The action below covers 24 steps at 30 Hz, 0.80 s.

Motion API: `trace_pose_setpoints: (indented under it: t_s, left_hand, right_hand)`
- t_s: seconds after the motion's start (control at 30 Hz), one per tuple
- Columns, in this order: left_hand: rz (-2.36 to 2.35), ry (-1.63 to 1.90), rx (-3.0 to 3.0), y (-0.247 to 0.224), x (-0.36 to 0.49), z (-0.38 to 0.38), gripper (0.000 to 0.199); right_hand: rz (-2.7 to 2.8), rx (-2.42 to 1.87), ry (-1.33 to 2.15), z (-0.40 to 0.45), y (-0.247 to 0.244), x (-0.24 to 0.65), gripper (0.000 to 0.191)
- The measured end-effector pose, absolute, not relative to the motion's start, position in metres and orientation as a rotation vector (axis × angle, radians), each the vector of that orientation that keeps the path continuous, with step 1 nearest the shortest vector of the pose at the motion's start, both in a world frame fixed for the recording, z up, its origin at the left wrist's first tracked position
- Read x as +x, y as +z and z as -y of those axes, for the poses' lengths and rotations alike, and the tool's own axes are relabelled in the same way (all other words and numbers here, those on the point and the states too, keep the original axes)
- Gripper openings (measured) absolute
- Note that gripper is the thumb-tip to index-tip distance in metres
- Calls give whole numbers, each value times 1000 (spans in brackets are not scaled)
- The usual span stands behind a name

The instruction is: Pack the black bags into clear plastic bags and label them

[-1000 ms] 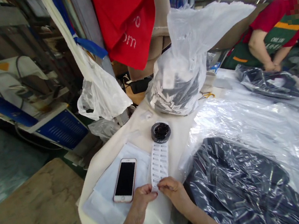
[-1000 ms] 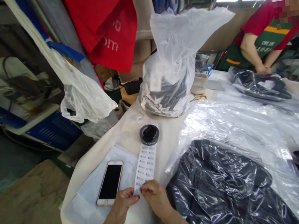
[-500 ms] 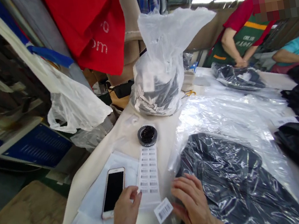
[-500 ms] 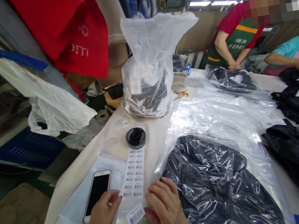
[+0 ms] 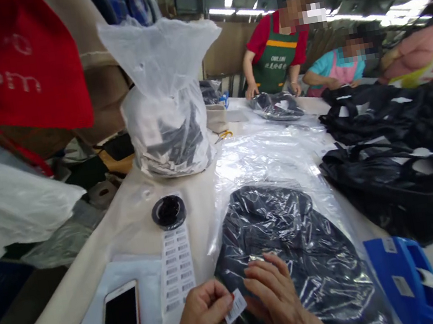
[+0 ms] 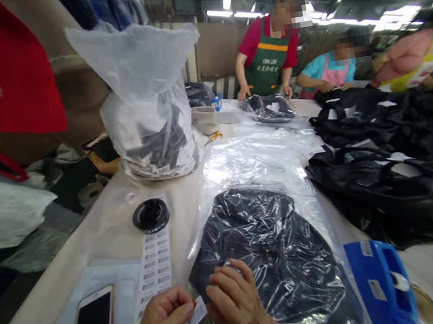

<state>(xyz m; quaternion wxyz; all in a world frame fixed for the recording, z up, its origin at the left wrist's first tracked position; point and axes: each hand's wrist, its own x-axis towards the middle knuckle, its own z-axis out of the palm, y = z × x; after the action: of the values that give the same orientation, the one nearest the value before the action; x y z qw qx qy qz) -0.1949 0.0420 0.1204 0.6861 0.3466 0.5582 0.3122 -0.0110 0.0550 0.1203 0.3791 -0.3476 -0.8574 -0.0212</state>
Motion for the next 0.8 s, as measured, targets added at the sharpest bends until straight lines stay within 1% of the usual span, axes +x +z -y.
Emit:
trace_pose_setpoints:
  t_s: [0.1, 0.17, 0.33, 0.47, 0.53, 0.7, 0.73, 0.8]
  left_hand:
    - [-1267, 612, 898, 102, -186, -49, 38]
    - [-1261, 544, 971, 98, -179, -56, 36]
    - [-1377, 475, 1113, 116, -157, -85, 33]
    - [-1398, 534, 1204, 133, -134, -121, 33]
    - [-1386, 536, 1239, 136, -117, -141, 32]
    - [-1326, 450, 1298, 125, -63, -187, 30]
    - [-1310, 425, 1323, 120, -53, -193, 29]
    - [-1274, 360, 1365, 107, -37, -203, 28]
  right_hand:
    - [2207, -851, -73, -52, 126, 1, 16]
    - [2239, -803, -54, -51, 129, 11, 17]
    - [2283, -792, 124, -57, 126, 50, 14]
    - [2259, -1057, 323, -77, 113, 90, 19]
    - [2324, -1163, 441, -89, 103, 105, 27]
    - [2535, -1187, 799, -99, 70, 117, 57]
    - [2542, -1178, 865, -98, 65, 117, 61]
    - [2525, -1129, 975, -95, 60, 118, 61]
